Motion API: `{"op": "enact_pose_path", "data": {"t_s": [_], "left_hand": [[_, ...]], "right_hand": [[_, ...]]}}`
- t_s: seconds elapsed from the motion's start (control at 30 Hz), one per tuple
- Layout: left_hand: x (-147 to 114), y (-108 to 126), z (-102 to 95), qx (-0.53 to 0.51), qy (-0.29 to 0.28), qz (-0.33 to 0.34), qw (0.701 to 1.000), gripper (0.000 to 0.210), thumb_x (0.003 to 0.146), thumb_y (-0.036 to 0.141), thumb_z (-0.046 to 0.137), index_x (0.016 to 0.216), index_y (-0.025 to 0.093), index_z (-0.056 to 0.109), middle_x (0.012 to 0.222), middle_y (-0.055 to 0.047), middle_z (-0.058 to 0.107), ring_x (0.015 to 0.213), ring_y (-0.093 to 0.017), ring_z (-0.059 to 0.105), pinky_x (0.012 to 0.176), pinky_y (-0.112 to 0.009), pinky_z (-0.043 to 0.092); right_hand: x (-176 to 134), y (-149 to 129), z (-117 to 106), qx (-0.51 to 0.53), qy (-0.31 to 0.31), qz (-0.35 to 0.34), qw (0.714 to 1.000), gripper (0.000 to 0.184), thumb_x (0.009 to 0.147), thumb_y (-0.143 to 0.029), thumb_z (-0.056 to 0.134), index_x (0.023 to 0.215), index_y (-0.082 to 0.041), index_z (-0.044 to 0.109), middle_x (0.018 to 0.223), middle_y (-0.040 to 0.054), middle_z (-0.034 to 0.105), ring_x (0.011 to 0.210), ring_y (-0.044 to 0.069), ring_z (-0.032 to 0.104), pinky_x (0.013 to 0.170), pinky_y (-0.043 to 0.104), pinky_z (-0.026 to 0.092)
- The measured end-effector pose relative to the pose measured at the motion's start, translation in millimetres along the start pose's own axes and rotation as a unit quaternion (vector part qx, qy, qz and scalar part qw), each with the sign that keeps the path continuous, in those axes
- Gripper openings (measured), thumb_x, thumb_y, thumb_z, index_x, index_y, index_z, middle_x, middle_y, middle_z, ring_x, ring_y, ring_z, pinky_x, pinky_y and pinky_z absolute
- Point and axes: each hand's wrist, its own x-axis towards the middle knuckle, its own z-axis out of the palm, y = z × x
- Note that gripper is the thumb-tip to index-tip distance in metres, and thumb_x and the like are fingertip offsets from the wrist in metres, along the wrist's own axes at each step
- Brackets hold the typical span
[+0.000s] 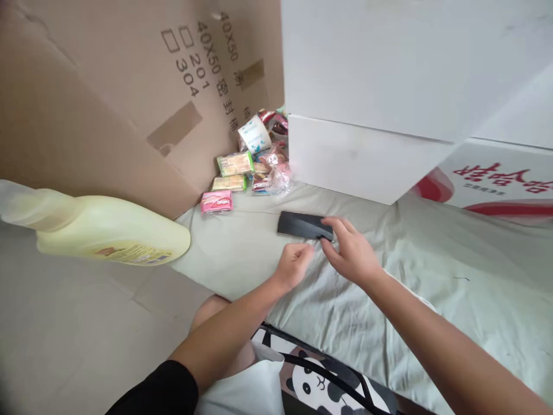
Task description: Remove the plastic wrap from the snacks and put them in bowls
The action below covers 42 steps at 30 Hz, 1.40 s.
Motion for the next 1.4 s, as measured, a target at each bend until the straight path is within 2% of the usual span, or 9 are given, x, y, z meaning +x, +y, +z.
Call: {"op": "enact_pose_path", "data": {"t_s": [0.17,0.3,0.4,0.53,0.67,0.87,1.1,1.27,1.4], "left_hand": [[6.8,-1.1,-34.5,0.04,-0.059,0.022,0.997,0.043,0.08,0.03,0.052,0.048,0.021,0.024,0.047,0.004,0.025,0.049,-0.009,0.027,0.055,-0.033,0.019],[10.5,0.9,-58.0,0.008,-0.047,-0.017,0.999,0.045,0.083,0.033,0.051,0.05,0.021,0.023,0.048,0.004,0.025,0.048,-0.01,0.027,0.055,-0.033,0.02],[14.6,1.0,-69.7,-0.035,-0.043,-0.015,0.998,0.048,0.085,0.035,0.053,0.05,0.022,0.022,0.048,0.004,0.026,0.049,-0.011,0.027,0.054,-0.034,0.02],[25.5,3.9,-92.2,-0.123,0.101,-0.036,0.987,0.038,0.084,0.038,0.058,0.057,0.021,0.037,0.057,0.002,0.04,0.058,-0.013,0.041,0.058,-0.03,0.034],[37.3,9.8,-124.4,-0.339,0.31,-0.063,0.886,0.036,0.078,0.05,0.069,0.104,0.03,0.057,0.109,-0.003,0.064,0.103,-0.02,0.062,0.081,-0.032,0.053],[42.9,18.2,-135.8,-0.509,0.189,-0.038,0.839,0.064,0.074,0.063,0.069,0.128,0.03,0.057,0.131,-0.006,0.067,0.13,-0.031,0.059,0.094,-0.04,0.057],[32.3,23.2,-125.4,-0.573,0.194,-0.099,0.79,0.061,0.09,0.07,0.033,0.125,0.028,0.06,0.131,-0.007,0.067,0.128,-0.029,0.061,0.093,-0.043,0.059],[27.7,23.0,-132.7,-0.57,0.166,-0.088,0.8,0.066,0.08,0.078,0.045,0.126,0.033,0.059,0.128,-0.007,0.067,0.13,-0.033,0.057,0.095,-0.05,0.058],[27.6,20.0,-140.7,-0.607,0.138,-0.133,0.772,0.064,0.078,0.076,0.05,0.123,0.032,0.063,0.129,-0.008,0.067,0.128,-0.036,0.057,0.091,-0.053,0.057]], "right_hand": [[156.4,-80.7,53.0,0.082,-0.042,-0.067,0.993,0.035,0.089,-0.032,0.051,0.12,-0.019,0.06,0.121,0.0118,0.07,0.108,0.026,0.068,0.094,0.044,0.056],[283.2,-99.4,90.6,0.015,0.052,0.049,0.997,0.052,0.085,-0.019,0.056,0.137,-0.015,0.049,0.138,0.0139,0.061,0.125,0.026,0.059,0.107,0.045,0.048],[338.2,-94.2,109.7,-0.014,0.002,0.148,0.989,0.046,0.088,-0.022,0.055,0.132,-0.009,0.053,0.128,0.0138,0.065,0.118,0.026,0.063,0.103,0.042,0.048],[318.1,-97.6,110.6,-0.062,0.014,0.029,0.998,0.026,0.094,-0.026,0.041,0.103,-0.014,0.063,0.103,0.0101,0.069,0.1,0.023,0.065,0.093,0.038,0.049],[224.3,-111.5,81.8,-0.076,-0.041,-0.144,0.986,0.016,0.092,-0.033,0.046,0.084,-0.022,0.055,0.079,0.005,0.059,0.077,0.022,0.059,0.084,0.039,0.048],[139.1,-125.6,33.6,0.057,-0.249,-0.319,0.913,0.024,0.098,-0.034,0.041,0.082,-0.023,0.055,0.072,0.0016,0.061,0.063,0.016,0.053,0.063,0.029,0.041],[216.6,-113.8,43.6,0.023,-0.018,-0.072,0.997,0.027,0.1,-0.036,0.042,0.091,-0.021,0.063,0.082,0.0038,0.068,0.078,0.019,0.063,0.074,0.032,0.052],[311.8,-76.9,105.5,-0.147,0.002,0.099,0.984,0.028,0.091,-0.011,0.051,0.115,-0.012,0.065,0.119,0.0137,0.071,0.113,0.024,0.066,0.101,0.04,0.05],[359.8,-56.0,135.8,-0.218,0.005,0.113,0.969,0.047,0.095,-0.03,0.048,0.128,0.003,0.059,0.138,0.0267,0.059,0.132,0.035,0.057,0.103,0.044,0.044]]}}
